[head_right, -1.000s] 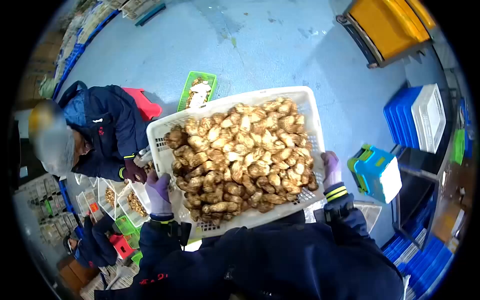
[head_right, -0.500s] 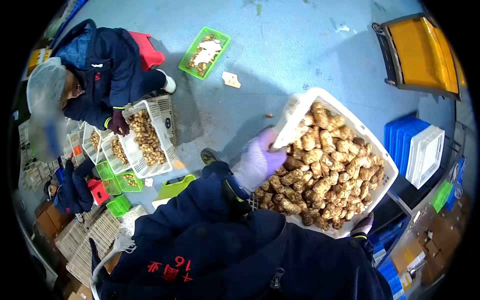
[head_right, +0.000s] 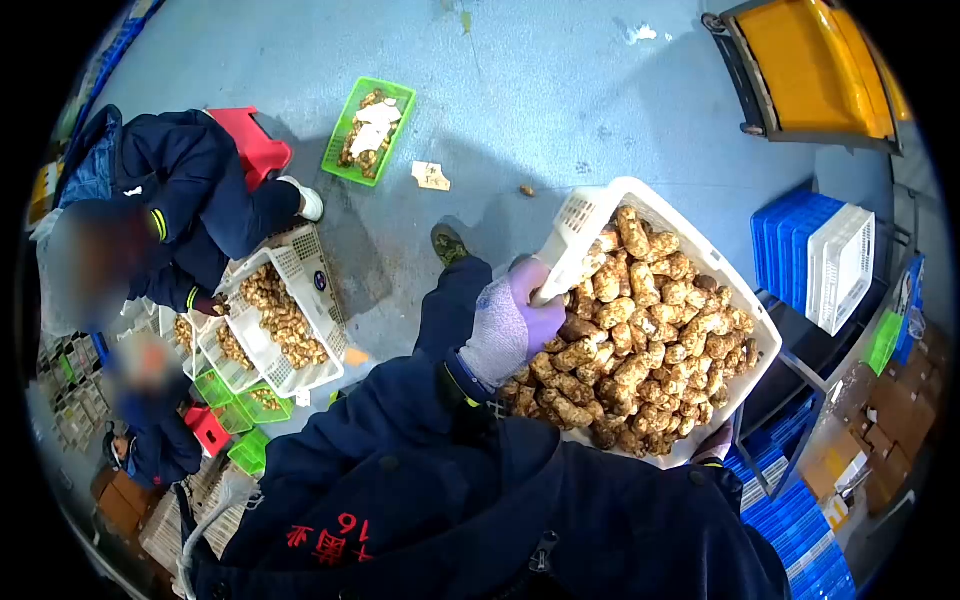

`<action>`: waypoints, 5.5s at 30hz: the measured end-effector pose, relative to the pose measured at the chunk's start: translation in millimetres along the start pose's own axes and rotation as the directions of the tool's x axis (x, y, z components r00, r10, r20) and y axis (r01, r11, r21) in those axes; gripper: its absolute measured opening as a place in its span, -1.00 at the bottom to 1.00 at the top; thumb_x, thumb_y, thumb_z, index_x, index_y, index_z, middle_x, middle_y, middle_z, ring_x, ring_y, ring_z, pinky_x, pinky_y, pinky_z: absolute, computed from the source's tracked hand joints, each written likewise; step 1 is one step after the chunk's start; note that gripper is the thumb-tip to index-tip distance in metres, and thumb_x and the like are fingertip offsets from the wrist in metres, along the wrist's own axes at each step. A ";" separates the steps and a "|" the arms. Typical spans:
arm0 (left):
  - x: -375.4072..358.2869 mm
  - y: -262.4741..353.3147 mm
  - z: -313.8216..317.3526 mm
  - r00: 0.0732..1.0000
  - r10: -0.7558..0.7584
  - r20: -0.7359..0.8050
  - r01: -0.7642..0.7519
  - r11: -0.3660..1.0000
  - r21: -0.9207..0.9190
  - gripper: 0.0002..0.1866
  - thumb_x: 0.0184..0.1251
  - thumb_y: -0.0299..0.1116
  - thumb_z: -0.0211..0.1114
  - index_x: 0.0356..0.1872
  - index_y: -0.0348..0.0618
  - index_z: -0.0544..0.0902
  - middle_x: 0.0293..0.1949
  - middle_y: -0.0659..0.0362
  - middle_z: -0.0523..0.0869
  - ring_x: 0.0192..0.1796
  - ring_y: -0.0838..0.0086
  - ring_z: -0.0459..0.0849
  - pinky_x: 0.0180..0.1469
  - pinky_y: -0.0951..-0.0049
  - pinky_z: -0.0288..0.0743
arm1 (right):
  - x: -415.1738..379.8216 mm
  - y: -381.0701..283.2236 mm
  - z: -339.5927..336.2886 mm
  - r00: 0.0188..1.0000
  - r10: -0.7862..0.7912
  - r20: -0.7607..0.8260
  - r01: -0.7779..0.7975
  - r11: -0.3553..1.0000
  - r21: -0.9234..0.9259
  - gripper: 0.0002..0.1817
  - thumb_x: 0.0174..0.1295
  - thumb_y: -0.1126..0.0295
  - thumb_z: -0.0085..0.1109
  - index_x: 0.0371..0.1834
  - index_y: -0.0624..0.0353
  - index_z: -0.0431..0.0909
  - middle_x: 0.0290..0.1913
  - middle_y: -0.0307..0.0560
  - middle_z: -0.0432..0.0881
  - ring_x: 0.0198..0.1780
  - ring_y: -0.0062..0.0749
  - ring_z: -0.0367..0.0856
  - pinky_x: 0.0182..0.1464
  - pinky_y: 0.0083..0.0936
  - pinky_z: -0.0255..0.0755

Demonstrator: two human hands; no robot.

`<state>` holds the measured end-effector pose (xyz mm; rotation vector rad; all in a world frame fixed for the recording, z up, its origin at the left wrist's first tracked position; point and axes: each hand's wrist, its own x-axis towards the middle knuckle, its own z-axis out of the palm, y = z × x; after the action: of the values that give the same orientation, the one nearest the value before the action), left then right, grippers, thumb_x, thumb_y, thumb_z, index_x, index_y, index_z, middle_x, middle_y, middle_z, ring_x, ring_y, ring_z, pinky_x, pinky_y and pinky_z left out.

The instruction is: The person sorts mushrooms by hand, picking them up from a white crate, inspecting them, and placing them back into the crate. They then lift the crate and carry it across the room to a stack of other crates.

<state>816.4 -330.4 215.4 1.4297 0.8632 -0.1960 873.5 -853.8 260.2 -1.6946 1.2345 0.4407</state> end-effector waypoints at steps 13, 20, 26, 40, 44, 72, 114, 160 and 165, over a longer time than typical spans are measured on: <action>-73.5 75.4 -81.7 0.962 0.231 -0.144 -0.244 0.966 -0.081 -0.73 0.11 -0.37 0.24 -0.16 -0.23 0.57 -0.41 0.00 0.65 -0.40 0.32 0.64 -0.30 0.34 0.49 | -32.7 -18.7 55.9 0.917 -0.298 0.266 0.245 0.945 0.215 -0.63 0.36 0.10 -0.19 -0.10 0.07 0.55 -0.26 -0.18 0.64 -0.27 -0.34 0.60 -0.19 -0.41 0.49; -82.4 109.6 -149.2 0.934 0.268 -0.235 -0.324 0.913 -0.248 -0.88 0.15 -0.48 0.22 -0.30 -0.26 0.52 -0.63 0.30 0.40 -0.63 0.65 0.31 -0.64 0.48 0.17 | -43.9 -78.5 125.7 0.808 -0.489 0.330 0.368 0.855 0.366 -0.59 0.37 0.06 -0.17 -0.01 0.09 0.55 -0.16 -0.21 0.64 -0.18 -0.35 0.59 -0.09 -0.43 0.47; -74.6 68.1 -138.6 0.875 0.386 -0.293 -0.454 0.864 -0.217 -0.79 0.19 -0.44 0.24 -0.17 -0.27 0.54 -0.60 0.26 0.50 -0.62 0.60 0.37 -0.64 0.50 0.22 | 19.0 -65.2 153.6 0.744 -0.570 0.349 0.324 0.764 0.558 -0.58 0.39 0.10 -0.16 0.05 0.16 0.52 -0.10 -0.22 0.63 -0.06 -0.42 0.57 0.06 -0.49 0.41; -144.9 14.7 -122.5 0.736 0.270 -0.621 -0.453 0.878 -0.156 -0.82 0.06 -0.56 0.19 -0.26 -0.34 0.53 -0.46 0.21 0.53 -0.47 0.52 0.47 -0.45 0.48 0.35 | -87.1 -118.4 134.5 0.355 -0.700 0.620 0.904 0.425 -0.038 -0.73 0.16 0.32 0.09 -0.25 0.34 0.59 -0.30 0.00 0.59 -0.34 -0.37 0.49 -0.23 -0.50 0.36; -155.7 -0.2 -118.5 0.796 0.173 -0.580 -0.415 0.854 -0.314 -0.78 -0.03 -0.57 0.15 -0.28 -0.36 0.51 -0.49 0.10 0.59 -0.53 0.36 0.59 -0.52 0.40 0.52 | -44.5 -127.9 154.3 0.084 -0.682 0.727 0.985 0.167 0.043 -0.76 0.15 0.36 0.09 -0.27 0.33 0.57 -0.30 0.07 0.56 -0.29 -0.20 0.54 -0.21 -0.41 0.42; -178.3 -32.5 -90.3 0.548 0.355 -0.757 -0.676 0.722 -0.150 -0.89 -0.06 -0.62 0.15 -0.45 -0.21 0.48 -0.54 0.19 0.53 -0.60 0.43 0.53 -0.53 0.42 0.53 | -3.0 -133.1 176.3 -0.450 -0.636 0.626 0.827 -0.032 0.562 -0.84 0.08 0.56 0.15 -0.27 0.38 0.48 -0.05 0.12 0.49 -0.24 -0.27 0.63 -0.24 -0.53 0.60; -208.5 -144.9 -81.1 0.764 0.547 -0.342 -0.644 0.680 -0.351 -0.52 0.25 -0.38 0.19 0.18 -0.32 0.38 -0.05 0.03 0.60 -0.08 0.29 0.66 -0.09 0.34 0.66 | -31.2 -33.8 124.8 0.054 -0.787 0.615 0.864 0.346 0.367 -0.52 0.08 0.41 0.10 0.11 0.35 0.47 -0.27 -0.12 0.62 -0.25 -0.47 0.55 -0.18 -0.54 0.44; -278.2 -546.7 -121.6 0.575 -0.646 -0.502 -0.027 0.598 -0.801 -0.72 0.22 -0.13 0.07 -0.66 0.07 0.43 -0.71 0.38 0.43 -0.68 0.58 0.32 -0.61 0.46 0.12 | -270.1 77.7 142.2 -0.465 -0.878 0.113 0.720 -0.302 0.625 -0.60 0.28 0.54 -0.11 0.19 0.41 0.40 0.15 0.07 0.52 0.19 -0.30 0.46 0.29 -0.46 0.26; -234.3 -628.8 -197.2 0.830 -0.507 -0.232 0.136 0.588 -0.797 -0.73 0.28 -0.07 0.05 -0.13 0.05 0.52 -0.43 0.29 0.62 -0.38 0.37 0.53 -0.31 0.22 0.33 | -271.0 92.8 112.2 -0.295 -0.947 0.124 0.836 -0.193 0.513 -0.63 0.27 0.57 -0.10 0.14 0.36 0.47 0.09 0.02 0.58 0.14 -0.35 0.50 0.22 -0.52 0.30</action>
<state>197.8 -351.6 -110.1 0.4807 1.3920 0.2218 703.8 -618.0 361.3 -1.5936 -0.7723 -0.3271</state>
